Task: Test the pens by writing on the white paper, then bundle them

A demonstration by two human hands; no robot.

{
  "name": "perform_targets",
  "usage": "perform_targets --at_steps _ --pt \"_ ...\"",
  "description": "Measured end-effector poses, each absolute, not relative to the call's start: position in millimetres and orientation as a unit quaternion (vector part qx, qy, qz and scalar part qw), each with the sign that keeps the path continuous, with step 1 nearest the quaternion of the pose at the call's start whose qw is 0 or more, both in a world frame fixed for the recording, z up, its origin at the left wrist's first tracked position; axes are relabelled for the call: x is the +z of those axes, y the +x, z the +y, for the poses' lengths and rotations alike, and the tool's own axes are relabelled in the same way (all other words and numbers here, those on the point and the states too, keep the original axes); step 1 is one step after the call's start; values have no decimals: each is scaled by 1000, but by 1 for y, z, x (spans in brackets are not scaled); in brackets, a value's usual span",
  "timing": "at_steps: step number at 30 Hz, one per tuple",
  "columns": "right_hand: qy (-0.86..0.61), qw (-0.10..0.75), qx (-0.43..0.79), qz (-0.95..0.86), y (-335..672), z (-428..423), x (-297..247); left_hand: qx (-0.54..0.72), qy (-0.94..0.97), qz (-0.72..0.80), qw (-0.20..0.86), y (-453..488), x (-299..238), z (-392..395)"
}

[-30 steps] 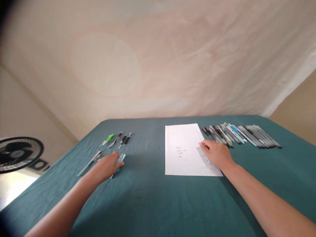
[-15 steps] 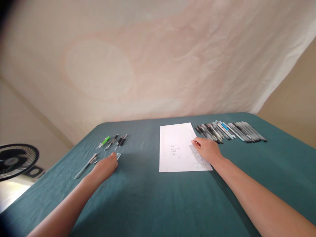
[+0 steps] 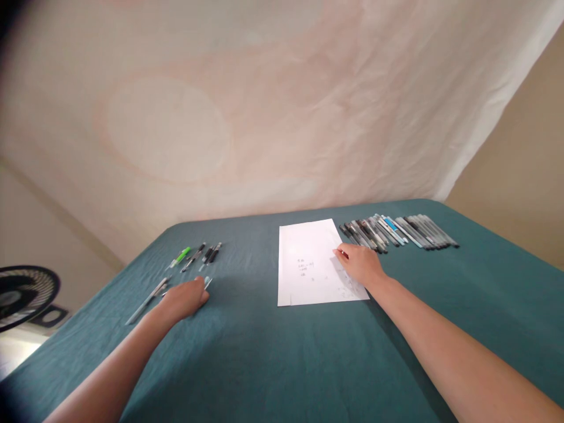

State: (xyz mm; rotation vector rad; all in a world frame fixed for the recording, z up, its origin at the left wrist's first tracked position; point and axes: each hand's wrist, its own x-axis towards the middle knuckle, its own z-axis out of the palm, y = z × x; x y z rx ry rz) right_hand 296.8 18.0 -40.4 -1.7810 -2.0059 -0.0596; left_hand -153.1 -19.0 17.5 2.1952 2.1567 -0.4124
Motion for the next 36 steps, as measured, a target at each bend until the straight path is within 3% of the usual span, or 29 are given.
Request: perform_targets --at_steps 4,6,9,11,13,17,30,36 --pt "-654 259 22 -711 293 16 -30 -82 746 658 66 -132 25 -20" --pt "-649 303 83 -693 285 12 -20 19 786 586 196 -108 31 -23" --pt "-579 354 300 -671 260 -2 -4 131 737 517 415 -59 36 -28" --pt "-505 341 471 -638 239 -15 3 185 718 464 485 -27 32 -30" --pt "-468 319 559 -606 218 -27 3 204 716 433 509 0 23 -32" --pt "-456 326 579 -591 197 -38 -9 226 708 416 524 24 2 -36" --pt "-377 360 673 -526 204 -31 -18 278 456 357 766 6 -4 -24" --pt "-390 344 684 -512 205 -33 -15 324 362 328 810 2 -6 -16"
